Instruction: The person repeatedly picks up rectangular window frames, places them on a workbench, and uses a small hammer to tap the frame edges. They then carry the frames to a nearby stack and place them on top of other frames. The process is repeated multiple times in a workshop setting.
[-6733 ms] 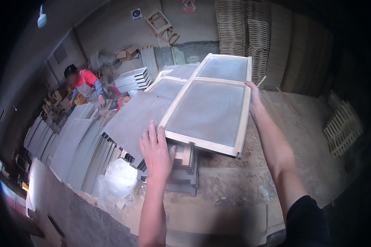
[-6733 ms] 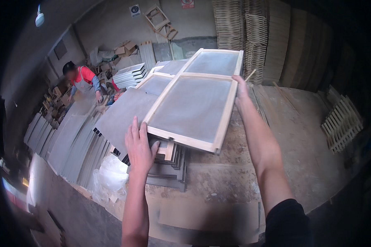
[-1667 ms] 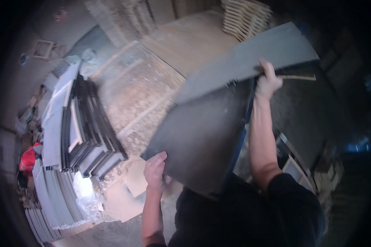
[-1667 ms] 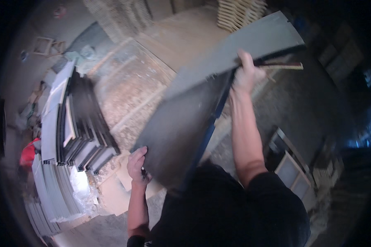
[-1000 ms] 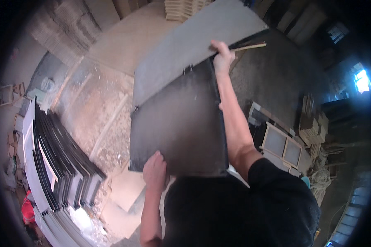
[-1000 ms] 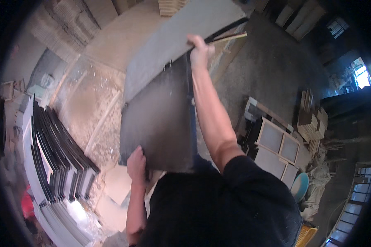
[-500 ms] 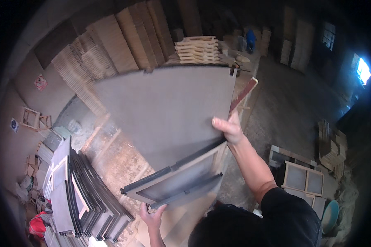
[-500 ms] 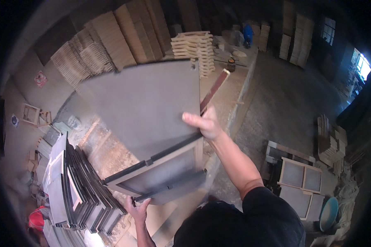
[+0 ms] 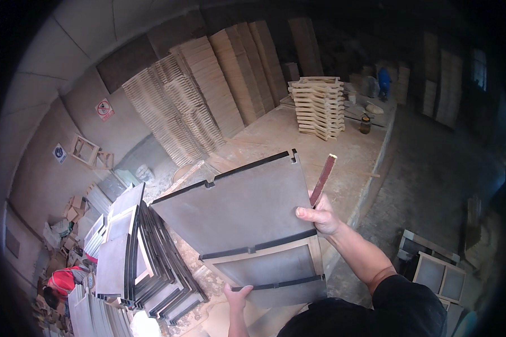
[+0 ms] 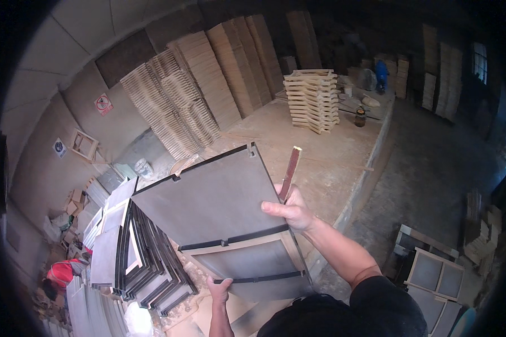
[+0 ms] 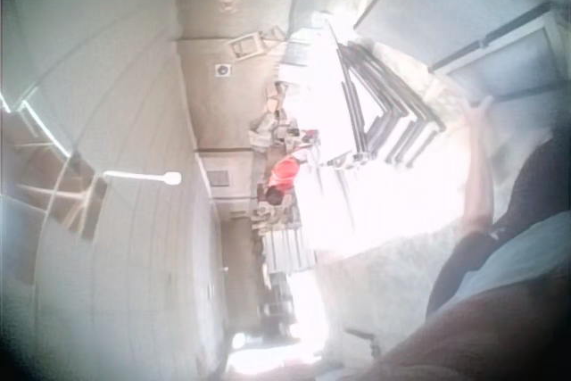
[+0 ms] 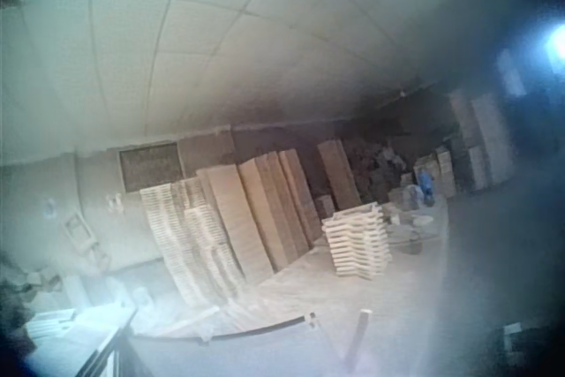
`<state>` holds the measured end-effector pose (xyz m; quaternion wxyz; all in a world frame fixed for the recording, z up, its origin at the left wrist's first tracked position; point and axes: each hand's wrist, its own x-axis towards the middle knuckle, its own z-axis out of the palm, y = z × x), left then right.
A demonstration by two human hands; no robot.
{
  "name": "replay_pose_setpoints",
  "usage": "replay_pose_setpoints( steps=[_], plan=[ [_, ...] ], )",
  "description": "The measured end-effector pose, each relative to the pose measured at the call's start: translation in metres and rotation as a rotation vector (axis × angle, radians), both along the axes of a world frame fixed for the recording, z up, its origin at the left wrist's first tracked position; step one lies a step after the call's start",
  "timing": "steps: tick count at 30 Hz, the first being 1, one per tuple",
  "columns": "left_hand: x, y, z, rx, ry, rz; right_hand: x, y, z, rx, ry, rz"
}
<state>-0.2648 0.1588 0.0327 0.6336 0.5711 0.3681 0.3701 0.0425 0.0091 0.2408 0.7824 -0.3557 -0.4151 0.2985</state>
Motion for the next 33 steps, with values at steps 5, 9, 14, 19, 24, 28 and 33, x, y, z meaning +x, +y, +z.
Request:
replay_pose_setpoints(
  steps=[5, 9, 14, 19, 24, 28, 33],
  plan=[
    [-0.005, -0.01, -0.006, 0.015, -0.06, 0.061, 0.008, 0.005, -0.015, -0.036, 0.003, 0.007],
    [-0.02, -0.018, -0.019, -0.046, -0.01, 0.182, 0.004, 0.013, -0.016, -0.01, 0.023, -0.011],
    [-0.008, -0.038, 0.003, 0.027, -0.113, 0.257, 0.007, 0.01, -0.015, 0.007, 0.033, 0.02],
    [-0.007, -0.04, -0.012, 0.096, -0.122, 0.218, 0.01, -0.005, -0.007, 0.008, 0.042, -0.088],
    [-0.003, -0.061, -0.011, -0.021, -0.084, 0.272, 0.002, -0.029, -0.014, -0.11, 0.025, -0.183],
    [0.01, -0.048, -0.005, -0.122, -0.171, 0.076, -0.005, -0.086, -0.031, -0.042, -0.159, -0.47],
    [0.035, -0.064, 0.024, -0.272, -0.096, -0.167, -0.076, -0.187, -0.075, -0.32, -0.17, -0.899]
  ],
)
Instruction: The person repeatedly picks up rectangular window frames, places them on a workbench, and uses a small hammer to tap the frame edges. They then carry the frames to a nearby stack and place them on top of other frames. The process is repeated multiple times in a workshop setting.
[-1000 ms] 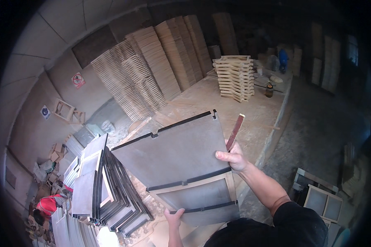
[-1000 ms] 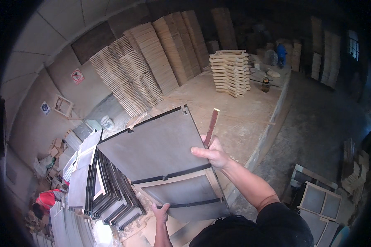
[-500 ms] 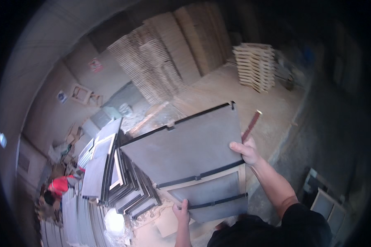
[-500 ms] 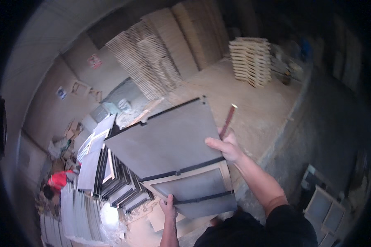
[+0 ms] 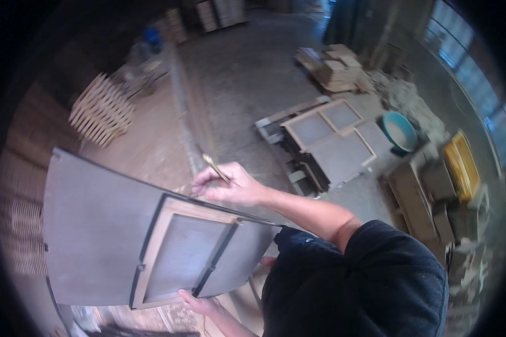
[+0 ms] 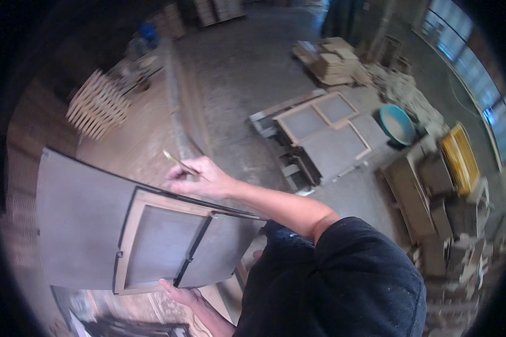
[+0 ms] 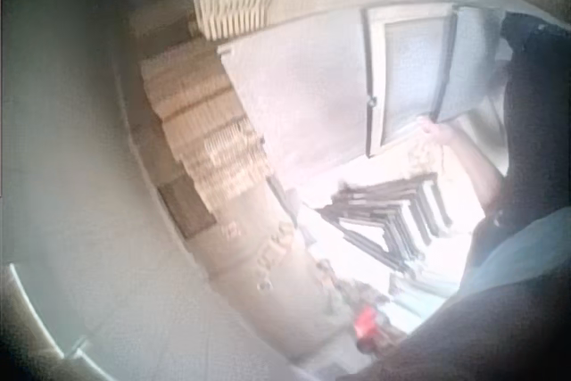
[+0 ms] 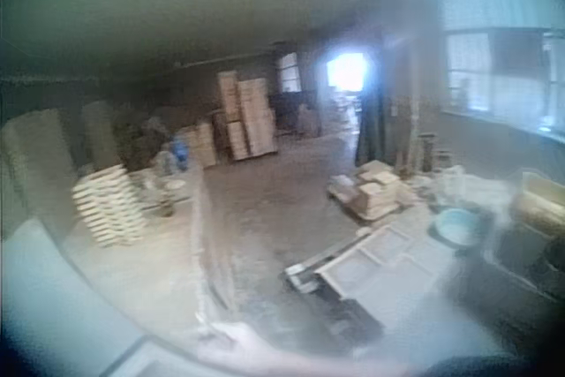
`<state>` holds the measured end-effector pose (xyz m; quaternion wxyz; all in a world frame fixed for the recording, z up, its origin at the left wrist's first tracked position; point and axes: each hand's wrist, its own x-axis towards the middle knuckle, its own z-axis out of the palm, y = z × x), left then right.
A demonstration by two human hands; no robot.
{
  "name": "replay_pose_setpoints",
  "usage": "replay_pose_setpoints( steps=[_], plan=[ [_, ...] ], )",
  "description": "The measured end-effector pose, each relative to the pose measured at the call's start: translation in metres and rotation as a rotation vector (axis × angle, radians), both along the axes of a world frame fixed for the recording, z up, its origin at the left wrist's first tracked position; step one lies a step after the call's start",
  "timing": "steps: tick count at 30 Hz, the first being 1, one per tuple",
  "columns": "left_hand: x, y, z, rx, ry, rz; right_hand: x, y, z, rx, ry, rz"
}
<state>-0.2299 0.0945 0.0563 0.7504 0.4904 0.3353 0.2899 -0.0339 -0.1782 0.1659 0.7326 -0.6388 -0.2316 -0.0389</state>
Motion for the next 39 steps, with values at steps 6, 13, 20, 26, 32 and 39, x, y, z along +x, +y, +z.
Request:
replay_pose_setpoints(
  steps=[6, 13, 20, 26, 32, 39],
  plan=[
    [0.031, -0.045, 0.014, -0.15, -0.105, -0.254, -0.117, -0.122, -0.044, -0.519, 0.032, -0.465],
    [0.038, -0.101, 0.026, -0.221, -0.156, -0.371, -0.177, -0.204, -0.057, -0.553, -0.052, -0.507],
    [0.043, -0.186, 0.043, -0.263, -0.17, -0.484, -0.173, -0.264, -0.055, -0.739, -0.133, -0.52],
    [0.05, -0.286, 0.055, -0.29, -0.096, -0.551, -0.182, -0.351, -0.059, -0.581, -0.009, -0.566],
    [0.094, -0.326, 0.027, -0.444, -0.169, -0.791, -0.199, -0.437, -0.029, -0.343, 0.183, -0.176],
    [0.173, -0.428, 0.041, -0.483, -0.386, -0.975, -0.216, -0.498, -0.073, -0.333, 0.769, -0.19]
  ],
)
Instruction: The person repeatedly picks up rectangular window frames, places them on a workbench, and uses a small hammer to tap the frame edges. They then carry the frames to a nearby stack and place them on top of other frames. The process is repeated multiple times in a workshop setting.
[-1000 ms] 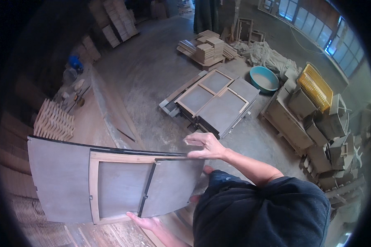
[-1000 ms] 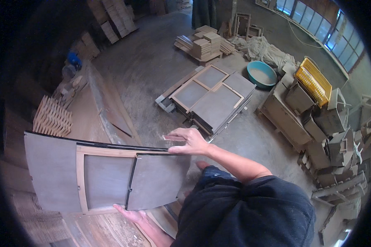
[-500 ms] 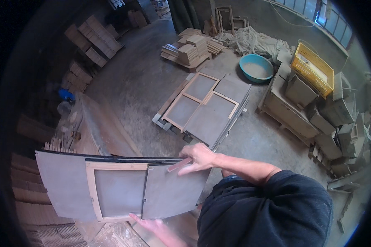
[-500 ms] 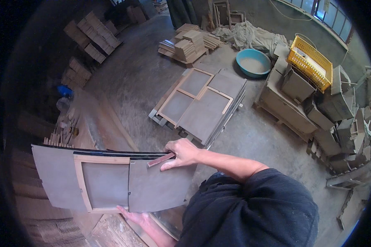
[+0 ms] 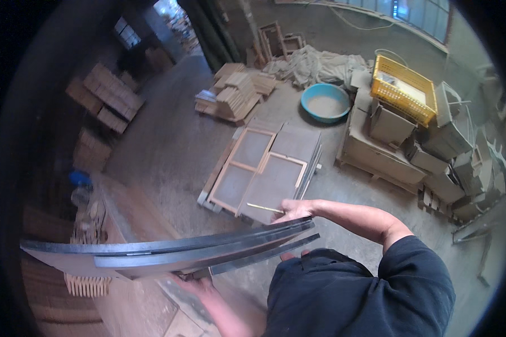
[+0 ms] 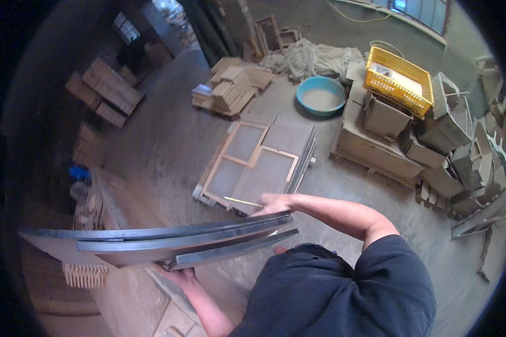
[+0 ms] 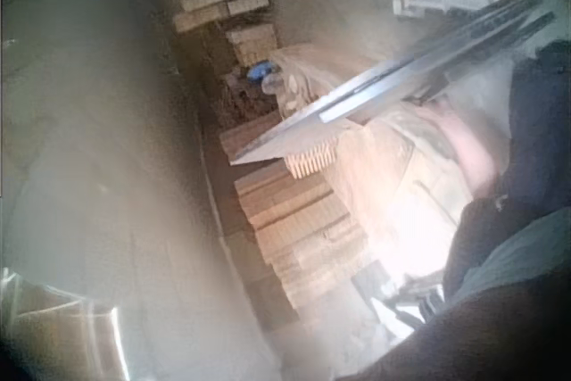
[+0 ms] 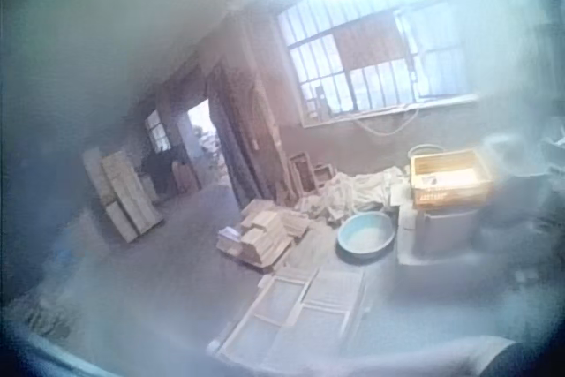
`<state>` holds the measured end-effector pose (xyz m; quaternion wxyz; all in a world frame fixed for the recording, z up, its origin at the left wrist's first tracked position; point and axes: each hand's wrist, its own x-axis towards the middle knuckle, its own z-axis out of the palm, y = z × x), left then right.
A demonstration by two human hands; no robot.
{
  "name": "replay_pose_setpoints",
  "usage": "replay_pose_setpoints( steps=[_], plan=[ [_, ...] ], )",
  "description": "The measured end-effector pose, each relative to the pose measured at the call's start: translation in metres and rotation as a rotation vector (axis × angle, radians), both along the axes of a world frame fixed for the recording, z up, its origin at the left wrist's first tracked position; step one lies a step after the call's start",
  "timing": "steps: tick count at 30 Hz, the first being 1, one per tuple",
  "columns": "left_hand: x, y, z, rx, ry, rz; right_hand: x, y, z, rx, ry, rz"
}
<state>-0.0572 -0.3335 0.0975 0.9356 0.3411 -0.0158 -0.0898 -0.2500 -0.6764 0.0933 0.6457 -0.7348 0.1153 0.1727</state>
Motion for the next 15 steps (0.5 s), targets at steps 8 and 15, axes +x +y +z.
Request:
replay_pose_setpoints(
  steps=[8, 15],
  plan=[
    [0.115, -0.142, -0.002, -0.465, -0.54, -0.973, -0.036, 0.021, -0.058, 0.864, 0.3, -0.173],
    [0.182, -0.262, 0.036, -0.501, -0.722, -1.368, -0.001, 0.021, -0.078, 0.725, 0.175, -0.572]
  ],
)
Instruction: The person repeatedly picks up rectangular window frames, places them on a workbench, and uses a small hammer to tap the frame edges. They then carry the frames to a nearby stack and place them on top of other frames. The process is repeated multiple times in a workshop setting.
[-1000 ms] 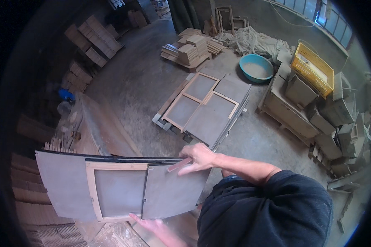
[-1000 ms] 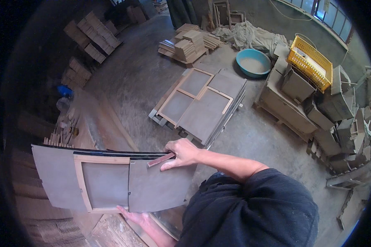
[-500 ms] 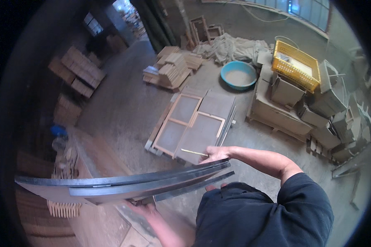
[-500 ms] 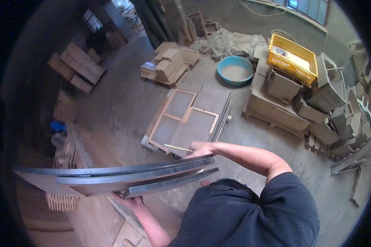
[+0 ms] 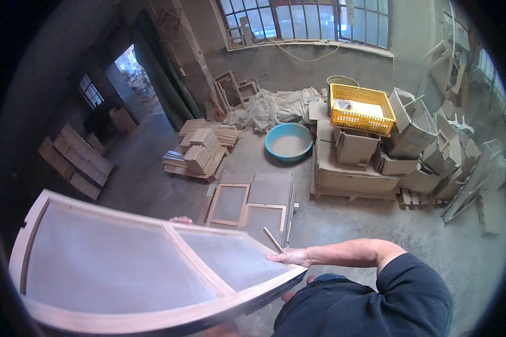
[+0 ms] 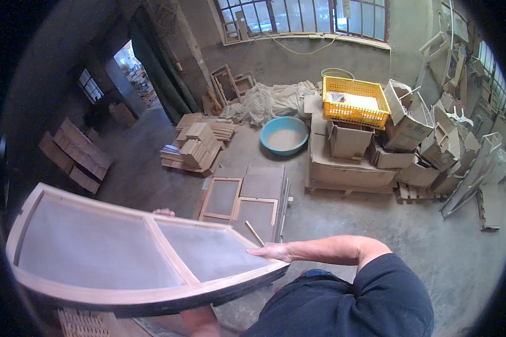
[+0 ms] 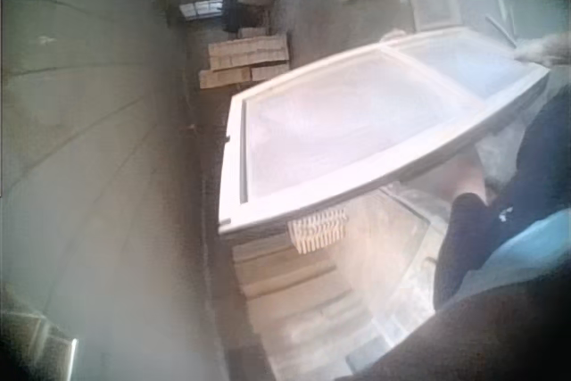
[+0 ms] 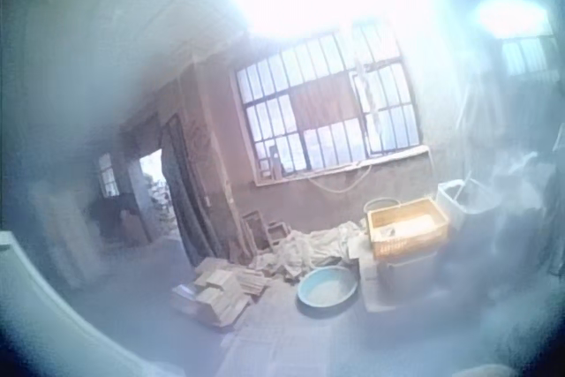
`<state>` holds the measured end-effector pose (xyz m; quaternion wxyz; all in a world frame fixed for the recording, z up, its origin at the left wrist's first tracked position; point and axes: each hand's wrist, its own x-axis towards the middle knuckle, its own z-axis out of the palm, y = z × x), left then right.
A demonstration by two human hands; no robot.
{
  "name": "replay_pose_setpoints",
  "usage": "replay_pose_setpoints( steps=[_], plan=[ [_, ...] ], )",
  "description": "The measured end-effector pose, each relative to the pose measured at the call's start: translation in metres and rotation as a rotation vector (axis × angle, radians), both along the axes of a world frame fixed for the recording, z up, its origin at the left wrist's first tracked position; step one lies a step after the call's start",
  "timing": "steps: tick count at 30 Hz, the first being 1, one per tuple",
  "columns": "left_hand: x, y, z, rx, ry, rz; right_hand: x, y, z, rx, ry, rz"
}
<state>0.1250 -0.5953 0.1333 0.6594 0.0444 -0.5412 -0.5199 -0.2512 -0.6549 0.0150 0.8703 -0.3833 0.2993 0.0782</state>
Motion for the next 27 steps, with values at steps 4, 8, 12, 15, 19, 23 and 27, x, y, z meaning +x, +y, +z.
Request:
replay_pose_setpoints(
  steps=[4, 8, 12, 15, 19, 23, 27],
  plan=[
    [-0.048, 0.021, -0.003, 0.003, 0.173, 0.085, -0.018, -0.025, 0.053, -0.136, 0.045, -0.246],
    [-0.138, 0.069, -0.009, 0.077, 0.472, 0.335, -0.059, -0.087, 0.016, -0.603, 0.248, -0.368],
    [-0.174, 0.054, -0.106, 0.707, 1.055, 0.718, -0.101, -0.148, 0.003, -0.754, 0.415, -0.402],
    [-0.209, 0.039, -0.188, 1.117, 1.005, 0.768, -0.103, -0.195, -0.001, -0.82, 0.6, -0.254],
    [-0.264, 0.015, -0.29, 1.547, 1.018, 0.76, -0.108, -0.291, -0.072, -0.942, 0.653, 0.021],
    [-0.314, -0.017, -0.366, 1.692, 1.229, 0.737, -0.05, -0.387, -0.075, -0.915, 0.519, 0.18],
    [-0.323, -0.114, -0.36, 1.741, 1.342, 0.737, -0.007, -0.485, -0.121, -1.075, 0.484, 0.334]
  ],
)
